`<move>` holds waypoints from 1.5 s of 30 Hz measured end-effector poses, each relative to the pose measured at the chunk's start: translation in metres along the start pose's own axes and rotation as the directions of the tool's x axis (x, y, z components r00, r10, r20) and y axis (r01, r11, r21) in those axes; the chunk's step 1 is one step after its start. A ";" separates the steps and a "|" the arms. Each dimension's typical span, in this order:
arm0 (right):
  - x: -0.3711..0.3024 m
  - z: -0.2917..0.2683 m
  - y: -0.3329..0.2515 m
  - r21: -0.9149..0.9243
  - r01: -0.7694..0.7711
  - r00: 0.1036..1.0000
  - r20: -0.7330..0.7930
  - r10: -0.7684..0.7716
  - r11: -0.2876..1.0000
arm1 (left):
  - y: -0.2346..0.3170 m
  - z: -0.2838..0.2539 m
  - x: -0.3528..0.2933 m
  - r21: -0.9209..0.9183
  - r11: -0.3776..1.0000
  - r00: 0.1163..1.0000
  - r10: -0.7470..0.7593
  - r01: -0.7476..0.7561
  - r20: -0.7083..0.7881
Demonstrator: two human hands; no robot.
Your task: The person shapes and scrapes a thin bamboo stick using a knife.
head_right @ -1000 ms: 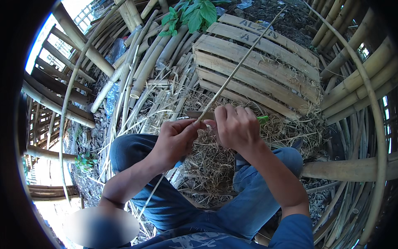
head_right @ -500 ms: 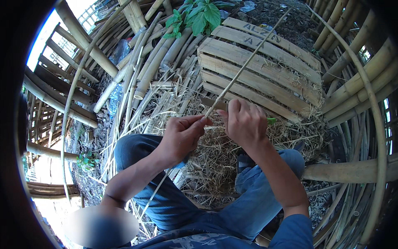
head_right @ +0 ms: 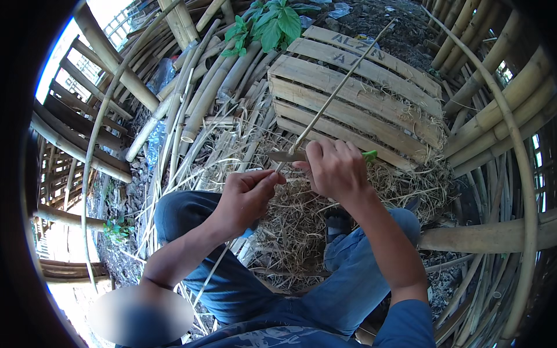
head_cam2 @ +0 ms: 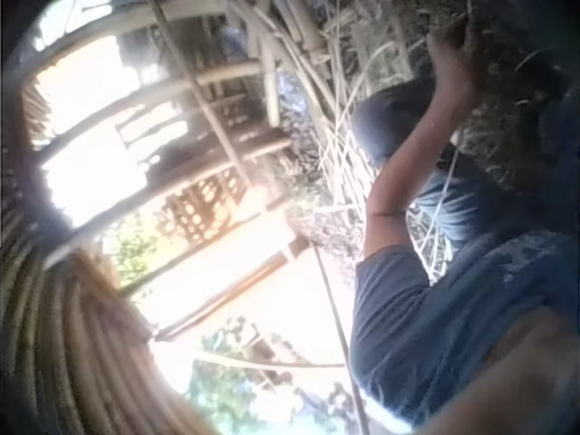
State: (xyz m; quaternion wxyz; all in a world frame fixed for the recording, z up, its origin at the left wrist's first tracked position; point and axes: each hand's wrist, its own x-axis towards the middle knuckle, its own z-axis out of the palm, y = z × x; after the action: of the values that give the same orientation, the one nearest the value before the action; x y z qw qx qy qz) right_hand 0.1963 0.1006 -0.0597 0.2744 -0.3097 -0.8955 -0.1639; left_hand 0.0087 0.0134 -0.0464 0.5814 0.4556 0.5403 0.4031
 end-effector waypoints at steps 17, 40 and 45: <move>-0.017 0.019 0.000 0.742 -0.581 0.806 0.468 0.362 0.334 | 0.006 0.000 0.000 -0.058 0.998 1.000 -0.004 0.003 -0.021; -0.030 -0.009 0.051 0.373 -0.706 0.643 -0.020 0.765 0.603 | -0.008 -0.013 -0.003 -0.056 0.996 0.996 -0.076 0.073 -0.043; -0.005 -0.004 -0.018 0.476 -0.677 0.728 0.321 0.606 0.561 | -0.007 -0.010 -0.007 0.009 0.998 0.998 -0.055 0.055 -0.001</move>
State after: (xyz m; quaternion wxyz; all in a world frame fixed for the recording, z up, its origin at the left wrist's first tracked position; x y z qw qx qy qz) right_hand 0.1900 0.0828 -0.0619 0.3387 -0.5280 -0.7415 0.2382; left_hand -0.0020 0.0059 -0.0509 0.5899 0.4429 0.5546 0.3849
